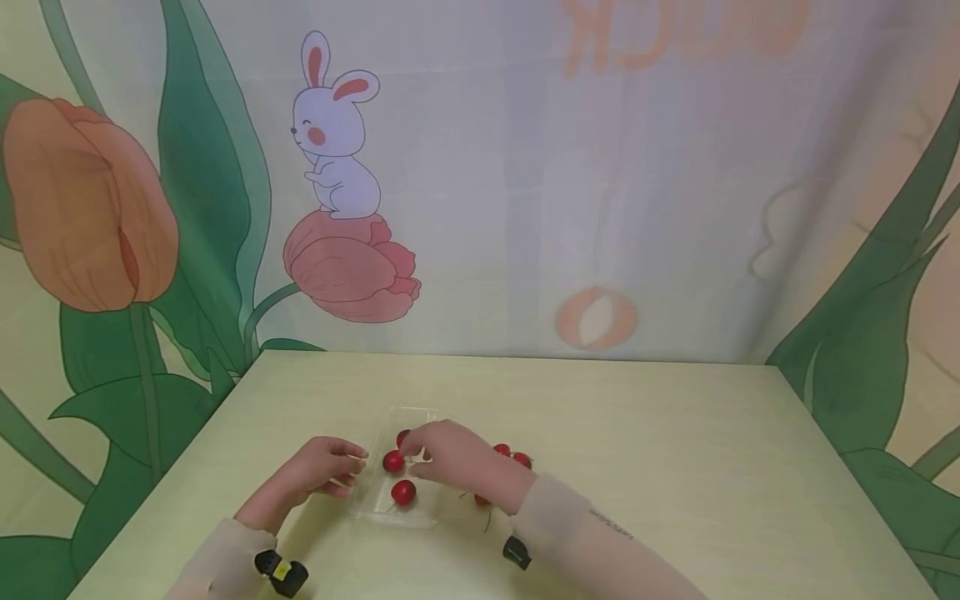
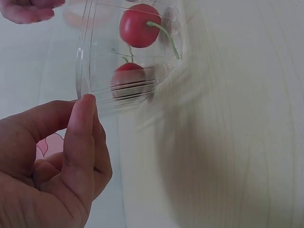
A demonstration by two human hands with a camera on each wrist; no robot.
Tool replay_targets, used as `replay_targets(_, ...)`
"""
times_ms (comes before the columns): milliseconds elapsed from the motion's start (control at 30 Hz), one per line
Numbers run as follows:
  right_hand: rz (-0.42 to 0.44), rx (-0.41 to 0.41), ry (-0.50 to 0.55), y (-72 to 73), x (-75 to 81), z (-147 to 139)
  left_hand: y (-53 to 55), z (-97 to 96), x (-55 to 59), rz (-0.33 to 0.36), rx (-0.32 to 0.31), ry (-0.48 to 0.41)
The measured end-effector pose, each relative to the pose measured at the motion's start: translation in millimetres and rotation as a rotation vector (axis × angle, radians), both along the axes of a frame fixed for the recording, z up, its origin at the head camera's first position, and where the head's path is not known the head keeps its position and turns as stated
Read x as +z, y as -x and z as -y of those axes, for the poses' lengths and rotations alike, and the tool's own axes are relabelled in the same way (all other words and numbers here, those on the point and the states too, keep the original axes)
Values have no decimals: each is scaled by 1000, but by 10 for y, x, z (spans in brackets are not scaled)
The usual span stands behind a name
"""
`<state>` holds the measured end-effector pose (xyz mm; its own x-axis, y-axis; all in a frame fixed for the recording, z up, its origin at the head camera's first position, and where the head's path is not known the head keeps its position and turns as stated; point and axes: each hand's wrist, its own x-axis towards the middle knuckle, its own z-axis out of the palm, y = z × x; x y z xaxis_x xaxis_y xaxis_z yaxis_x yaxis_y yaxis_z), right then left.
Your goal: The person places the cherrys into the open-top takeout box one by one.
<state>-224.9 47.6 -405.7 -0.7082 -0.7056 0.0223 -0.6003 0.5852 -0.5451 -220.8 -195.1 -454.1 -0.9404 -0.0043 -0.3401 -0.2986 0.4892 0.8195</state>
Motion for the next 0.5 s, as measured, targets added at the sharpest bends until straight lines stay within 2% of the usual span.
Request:
replay_targets(233, -11, -39, 54, -31, -13, -194, -4, -5, 13, 2, -5, 9)
replay_targets(500, 17, -77, 107, -87, -82, -439, -5, -1, 5, 2, 5, 13)
